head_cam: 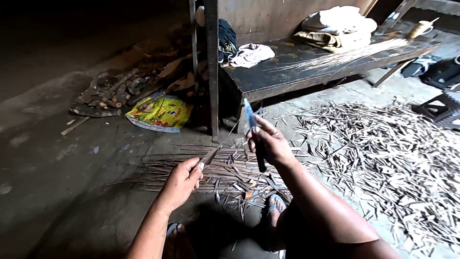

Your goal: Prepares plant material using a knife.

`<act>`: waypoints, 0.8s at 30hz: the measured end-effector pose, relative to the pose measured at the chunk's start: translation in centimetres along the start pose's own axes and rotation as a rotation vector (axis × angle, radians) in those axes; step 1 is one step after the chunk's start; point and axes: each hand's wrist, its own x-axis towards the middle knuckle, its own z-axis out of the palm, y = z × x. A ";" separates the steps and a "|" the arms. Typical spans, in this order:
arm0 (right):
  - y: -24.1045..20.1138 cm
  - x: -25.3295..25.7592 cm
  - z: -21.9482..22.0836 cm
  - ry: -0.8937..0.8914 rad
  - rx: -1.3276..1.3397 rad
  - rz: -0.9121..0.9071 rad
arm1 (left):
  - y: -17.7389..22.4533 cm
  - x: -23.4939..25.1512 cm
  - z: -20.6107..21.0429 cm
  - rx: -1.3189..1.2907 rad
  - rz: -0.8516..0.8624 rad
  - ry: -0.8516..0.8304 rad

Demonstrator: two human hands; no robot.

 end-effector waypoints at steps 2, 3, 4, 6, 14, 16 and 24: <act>-0.3 0.1 -0.2 0.001 0.020 -0.005 | -0.1 -0.1 0.4 0.063 -0.011 0.047; -0.3 -0.1 0.1 -0.039 0.033 0.009 | -0.2 -0.1 0.6 0.096 -0.015 0.072; 0.0 -0.4 0.7 -0.081 0.049 0.036 | -0.3 -0.1 0.9 0.133 -0.011 0.097; 0.8 -1.3 2.1 -0.167 0.064 0.094 | -0.5 -0.1 1.4 0.209 0.017 0.146; 2.3 -2.7 4.9 -0.287 0.063 0.278 | -0.4 -0.5 3.1 0.574 0.268 0.398; 2.4 -2.6 4.9 -0.288 0.057 0.271 | -0.3 -0.5 3.2 0.601 0.280 0.415; 2.2 -1.9 4.0 -0.256 0.069 0.220 | -0.3 -0.6 3.1 0.578 0.279 0.409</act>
